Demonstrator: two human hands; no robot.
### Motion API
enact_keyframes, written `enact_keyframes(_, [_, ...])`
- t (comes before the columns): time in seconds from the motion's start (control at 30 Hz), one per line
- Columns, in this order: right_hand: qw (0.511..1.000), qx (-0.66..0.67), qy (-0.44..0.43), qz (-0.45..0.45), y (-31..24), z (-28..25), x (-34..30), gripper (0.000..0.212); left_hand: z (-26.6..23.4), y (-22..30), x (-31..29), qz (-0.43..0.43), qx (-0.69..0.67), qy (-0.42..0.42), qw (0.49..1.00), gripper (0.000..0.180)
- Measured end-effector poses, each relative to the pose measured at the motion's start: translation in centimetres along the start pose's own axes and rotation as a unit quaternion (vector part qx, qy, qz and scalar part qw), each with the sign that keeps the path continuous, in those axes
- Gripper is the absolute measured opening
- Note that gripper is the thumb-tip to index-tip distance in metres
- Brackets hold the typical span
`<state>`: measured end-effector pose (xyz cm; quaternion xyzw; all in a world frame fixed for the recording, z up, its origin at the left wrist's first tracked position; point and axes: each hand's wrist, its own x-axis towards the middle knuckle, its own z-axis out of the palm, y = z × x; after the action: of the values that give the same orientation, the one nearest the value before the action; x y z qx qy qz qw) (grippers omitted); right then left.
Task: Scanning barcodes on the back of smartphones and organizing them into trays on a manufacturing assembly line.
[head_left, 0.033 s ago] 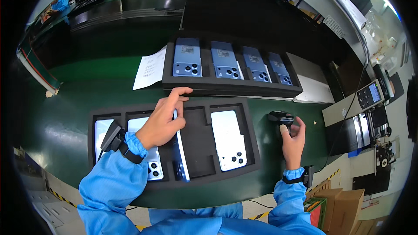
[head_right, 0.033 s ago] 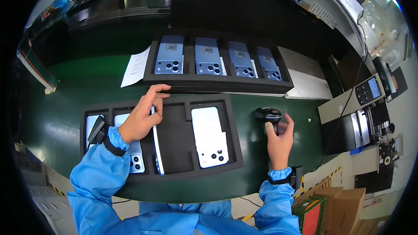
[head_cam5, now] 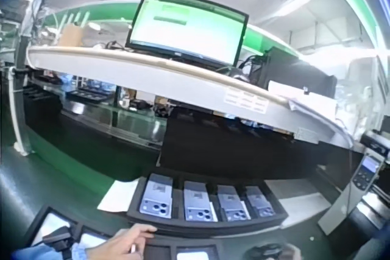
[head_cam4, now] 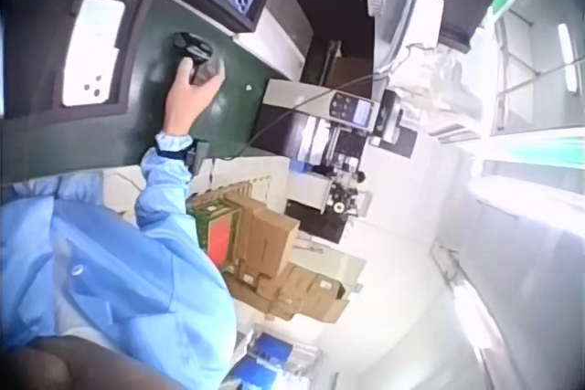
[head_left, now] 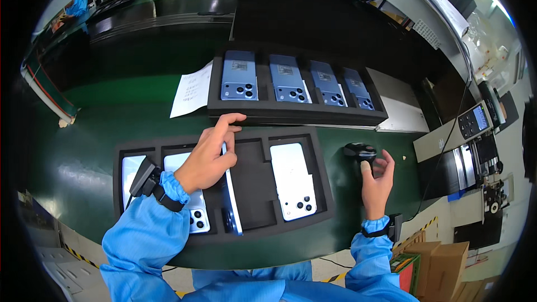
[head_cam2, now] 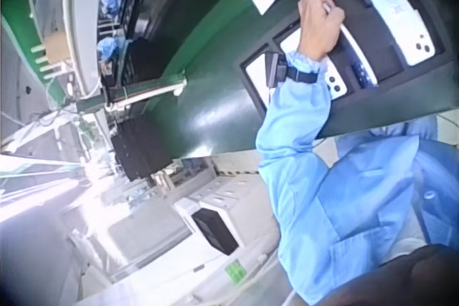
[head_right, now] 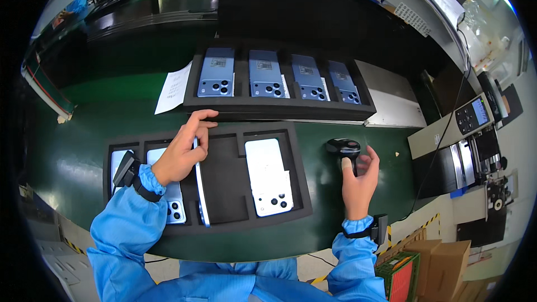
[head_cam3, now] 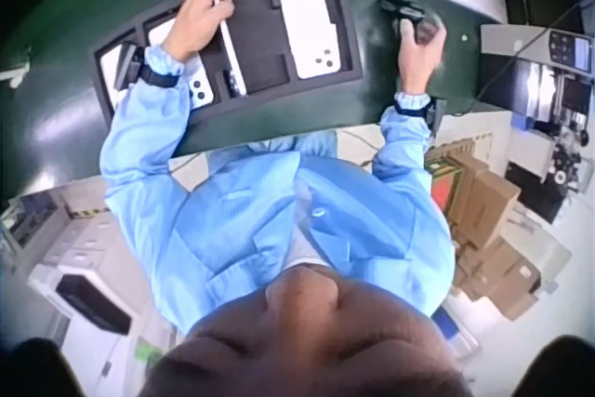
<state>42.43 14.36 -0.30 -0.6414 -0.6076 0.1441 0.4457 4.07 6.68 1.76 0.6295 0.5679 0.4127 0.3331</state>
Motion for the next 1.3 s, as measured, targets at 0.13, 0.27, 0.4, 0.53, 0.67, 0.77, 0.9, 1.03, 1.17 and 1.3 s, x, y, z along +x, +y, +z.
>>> enact_keyframes(0.13, [0.993,0.035,-0.029,-0.110,-2.8,-0.1,-2.6,0.044,0.0,-0.3,0.3,0.016,-0.031,-0.011,0.999,0.083])
enact_keyframes(0.27, [0.969,-0.019,-0.196,-0.151,-7.2,1.1,-5.5,0.043,-0.5,-0.1,0.4,0.029,-0.039,-0.029,0.998,0.086])
enact_keyframes(0.4, [0.959,-0.042,-0.267,-0.080,-9.8,1.2,-6.3,0.053,-1.2,-0.1,0.3,0.012,-0.059,-0.056,0.997,0.087])
enact_keyframes(0.53, [0.941,-0.074,-0.305,-0.125,-9.1,1.6,-7.1,0.056,-1.1,-0.3,0.3,0.008,-0.086,-0.063,0.994,0.086])
enact_keyframes(0.67, [0.942,-0.043,-0.321,-0.093,-9.5,1.3,-7.2,0.058,-1.3,-0.4,0.5,0.029,-0.102,-0.073,0.992,0.085])
enact_keyframes(0.77, [0.923,0.121,-0.364,0.022,-7.7,1.2,-6.3,0.059,-1.3,-0.5,0.7,0.038,-0.094,-0.080,0.992,0.084])
enact_keyframes(0.9, [0.899,0.193,-0.386,0.070,-7.4,0.8,-5.1,0.053,-1.4,-0.6,0.7,0.036,-0.092,-0.072,0.992,0.080])
enact_keyframes(1.03, [0.955,0.201,-0.218,0.001,-4.7,-2.3,-1.0,0.046,-1.2,-1.9,0.8,0.083,-0.085,-0.075,0.990,0.068])
enact_keyframes(1.17, [0.974,0.079,0.175,-0.117,6.7,-10.8,10.8,0.037,0.0,-2.1,1.1,0.103,-0.009,-0.021,0.994,0.056])
enact_keyframes(1.3, [0.930,0.207,0.303,0.007,23.9,-23.8,23.5,0.059,0.8,-2.1,0.6,0.124,0.043,0.020,0.991,0.049])
